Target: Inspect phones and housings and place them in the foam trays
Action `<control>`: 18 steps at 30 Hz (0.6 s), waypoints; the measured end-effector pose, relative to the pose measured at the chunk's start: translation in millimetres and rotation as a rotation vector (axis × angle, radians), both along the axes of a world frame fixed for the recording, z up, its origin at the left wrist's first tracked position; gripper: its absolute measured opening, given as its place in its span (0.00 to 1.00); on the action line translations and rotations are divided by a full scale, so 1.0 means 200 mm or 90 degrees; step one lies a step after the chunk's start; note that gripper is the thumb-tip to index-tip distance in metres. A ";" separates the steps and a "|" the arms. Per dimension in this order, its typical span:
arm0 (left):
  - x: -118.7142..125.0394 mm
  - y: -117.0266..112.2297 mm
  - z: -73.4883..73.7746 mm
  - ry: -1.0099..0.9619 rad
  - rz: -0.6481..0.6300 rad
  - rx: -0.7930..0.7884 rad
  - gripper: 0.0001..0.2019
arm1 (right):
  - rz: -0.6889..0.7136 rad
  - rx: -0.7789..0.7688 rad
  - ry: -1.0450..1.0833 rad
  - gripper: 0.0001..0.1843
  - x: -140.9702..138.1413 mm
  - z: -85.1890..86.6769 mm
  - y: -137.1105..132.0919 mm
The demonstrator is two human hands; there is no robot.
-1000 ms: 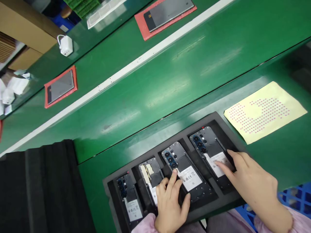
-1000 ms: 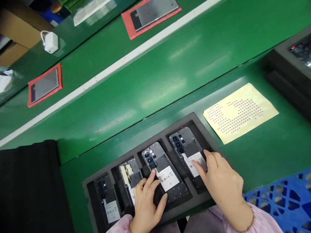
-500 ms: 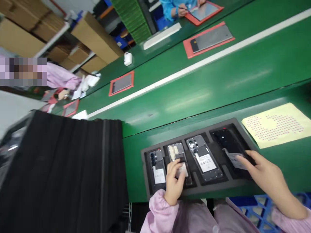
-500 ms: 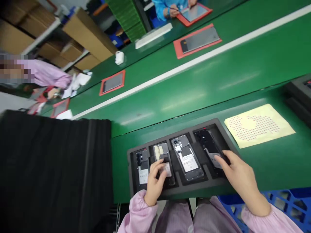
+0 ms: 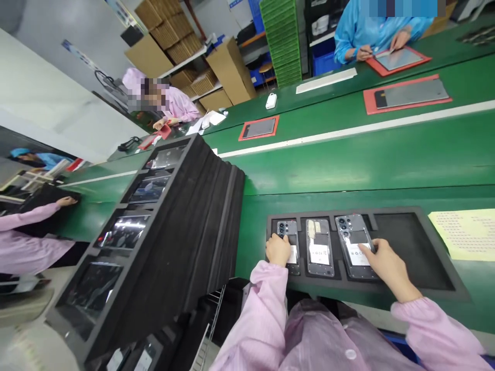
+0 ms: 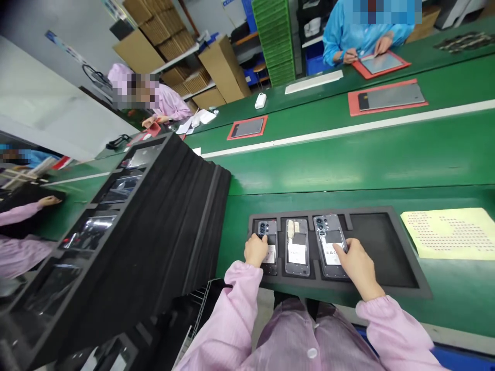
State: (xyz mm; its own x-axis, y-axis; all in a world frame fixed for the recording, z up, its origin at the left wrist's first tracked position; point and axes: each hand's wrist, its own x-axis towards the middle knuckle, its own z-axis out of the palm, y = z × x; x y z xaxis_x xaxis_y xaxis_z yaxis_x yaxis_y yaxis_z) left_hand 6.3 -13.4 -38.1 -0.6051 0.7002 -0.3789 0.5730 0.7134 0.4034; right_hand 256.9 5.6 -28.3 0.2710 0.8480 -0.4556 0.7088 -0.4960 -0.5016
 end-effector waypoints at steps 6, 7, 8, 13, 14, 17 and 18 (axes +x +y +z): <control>-0.07 -0.05 0.07 -0.227 0.070 0.110 0.10 | 0.047 -0.020 0.059 0.15 0.00 0.03 0.07; -0.08 -0.06 0.09 -0.267 0.089 0.148 0.11 | 0.051 -0.004 0.069 0.15 0.00 0.04 0.06; -0.09 -0.07 0.11 -0.307 0.109 0.186 0.12 | 0.050 0.016 0.078 0.15 0.00 0.06 0.05; -0.04 -0.07 0.19 -0.508 0.188 0.317 0.22 | 0.048 0.066 0.158 0.24 -0.13 0.07 -0.04; -0.01 -0.06 0.19 -0.539 0.193 0.331 0.23 | 0.059 0.064 0.176 0.24 -0.19 0.06 -0.05; 0.12 -0.04 0.18 -0.608 0.193 0.352 0.23 | 0.087 0.052 0.175 0.17 -0.36 0.01 -0.05; 0.15 -0.04 0.17 -0.622 0.191 0.352 0.22 | 0.092 0.047 0.160 0.15 -0.40 -0.01 -0.05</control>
State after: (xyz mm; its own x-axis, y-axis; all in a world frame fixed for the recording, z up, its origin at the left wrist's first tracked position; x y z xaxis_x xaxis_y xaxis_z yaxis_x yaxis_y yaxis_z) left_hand 36.9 -20.9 -3.9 -0.3942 0.7940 -0.4628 -0.3161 0.3558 0.8795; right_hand 176.4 -4.8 -29.9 0.0317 0.9029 -0.4286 0.6189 -0.3545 -0.7009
